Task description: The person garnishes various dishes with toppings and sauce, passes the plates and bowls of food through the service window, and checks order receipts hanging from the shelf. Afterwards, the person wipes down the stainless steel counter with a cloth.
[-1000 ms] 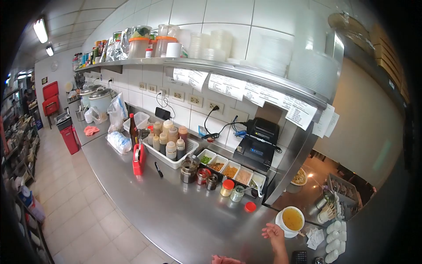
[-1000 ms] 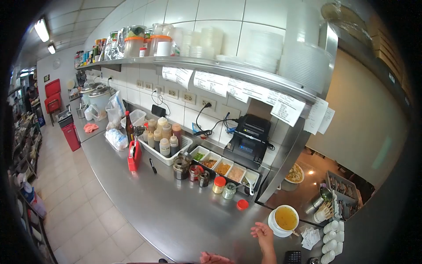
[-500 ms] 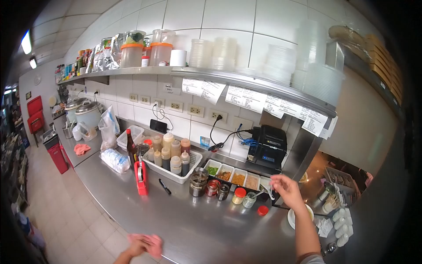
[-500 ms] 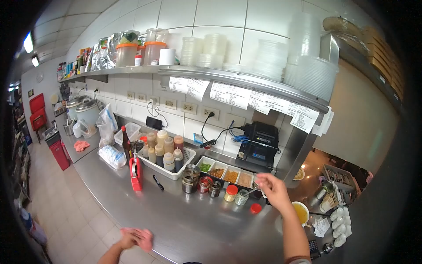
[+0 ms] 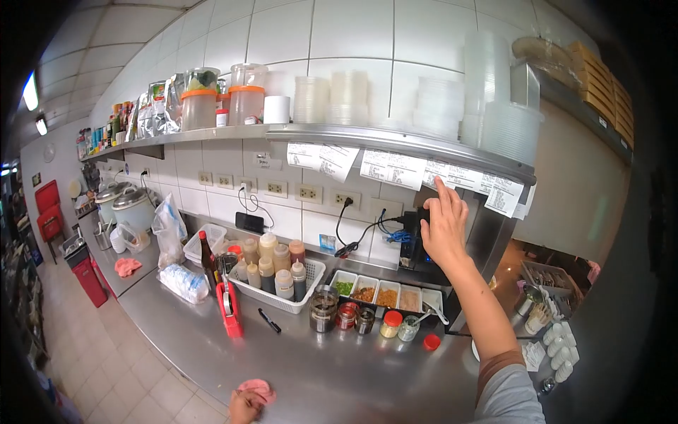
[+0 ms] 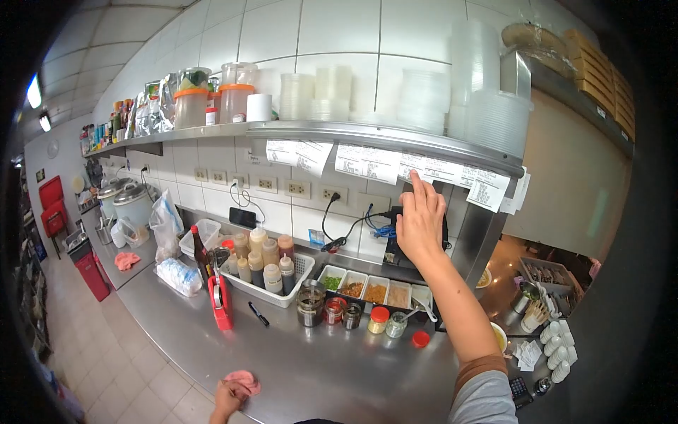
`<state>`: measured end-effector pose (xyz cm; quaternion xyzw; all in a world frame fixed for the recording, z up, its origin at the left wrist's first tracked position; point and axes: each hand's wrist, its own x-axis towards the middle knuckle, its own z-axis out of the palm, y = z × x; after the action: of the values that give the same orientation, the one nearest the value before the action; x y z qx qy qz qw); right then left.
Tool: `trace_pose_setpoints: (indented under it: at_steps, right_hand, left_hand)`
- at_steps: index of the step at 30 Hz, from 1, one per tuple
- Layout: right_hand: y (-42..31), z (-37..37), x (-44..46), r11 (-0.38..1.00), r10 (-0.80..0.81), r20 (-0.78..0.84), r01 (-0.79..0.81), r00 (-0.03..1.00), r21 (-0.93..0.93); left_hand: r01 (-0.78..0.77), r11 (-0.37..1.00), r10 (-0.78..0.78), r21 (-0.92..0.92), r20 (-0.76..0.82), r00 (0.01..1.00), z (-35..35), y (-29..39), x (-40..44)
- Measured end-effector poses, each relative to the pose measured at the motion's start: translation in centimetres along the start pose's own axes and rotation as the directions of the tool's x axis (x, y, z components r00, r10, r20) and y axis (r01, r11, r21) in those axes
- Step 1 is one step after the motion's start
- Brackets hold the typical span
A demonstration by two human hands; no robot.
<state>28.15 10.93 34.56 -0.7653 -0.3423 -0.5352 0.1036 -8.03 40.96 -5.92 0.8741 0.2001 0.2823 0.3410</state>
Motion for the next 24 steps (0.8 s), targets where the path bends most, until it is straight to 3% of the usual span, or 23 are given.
trace_pose_setpoints:
  at_steps: [2, 5, 8, 14, 17, 20, 23, 24]
  right_hand:
    - [0.2, 0.5, 0.2, 0.998, 0.006, 0.008, -0.006, 1.0, -0.061]
    - [-0.1, 0.4, 0.3, 0.993, 0.029, 0.035, -0.025, 0.999, -0.119]
    - [0.4, 0.5, 0.9, 0.99, 0.042, -0.021, -0.044, 0.999, -0.135]
    - [0.7, 0.4, 1.6, 0.977, 0.095, -0.036, -0.1, 0.995, -0.188]
    - [0.8, 0.5, 1.6, 0.977, 0.094, -0.044, -0.1, 0.995, -0.19]
    - [0.9, 0.5, 1.6, 0.978, 0.104, -0.064, -0.113, 0.993, -0.175]
    - [0.8, 0.5, 1.6, 0.979, 0.12, -0.095, -0.134, 0.988, -0.151]
    - [0.8, 0.5, 1.5, 0.981, 0.115, -0.1, -0.129, 0.988, -0.145]
  left_hand:
    - [0.047, 0.996, -0.036, 0.071, -0.147, 0.989, 0.6, 2.5, -0.4]
    - [-0.057, 0.997, 0.06, 0.049, -0.055, 0.997, -1.8, 5.5, 0.0]
    - [0.148, 0.987, -0.145, -0.066, 0.049, 0.988, -1.7, 5.2, 0.0]
    - [0.053, 0.998, -0.054, -0.021, -0.068, 0.996, -1.9, 6.6, -0.2]
    - [0.144, 0.99, -0.144, -0.002, -0.039, 0.989, -2.1, 7.2, -0.2]
    - [0.009, 0.999, -0.005, 0.041, -0.084, 0.996, -1.9, 6.5, -0.4]
    - [0.129, 0.989, -0.13, 0.077, 0.011, 0.991, -1.8, 5.8, -0.4]
    - [0.098, 0.993, -0.098, 0.07, -0.008, 0.995, -1.6, 5.4, -0.4]
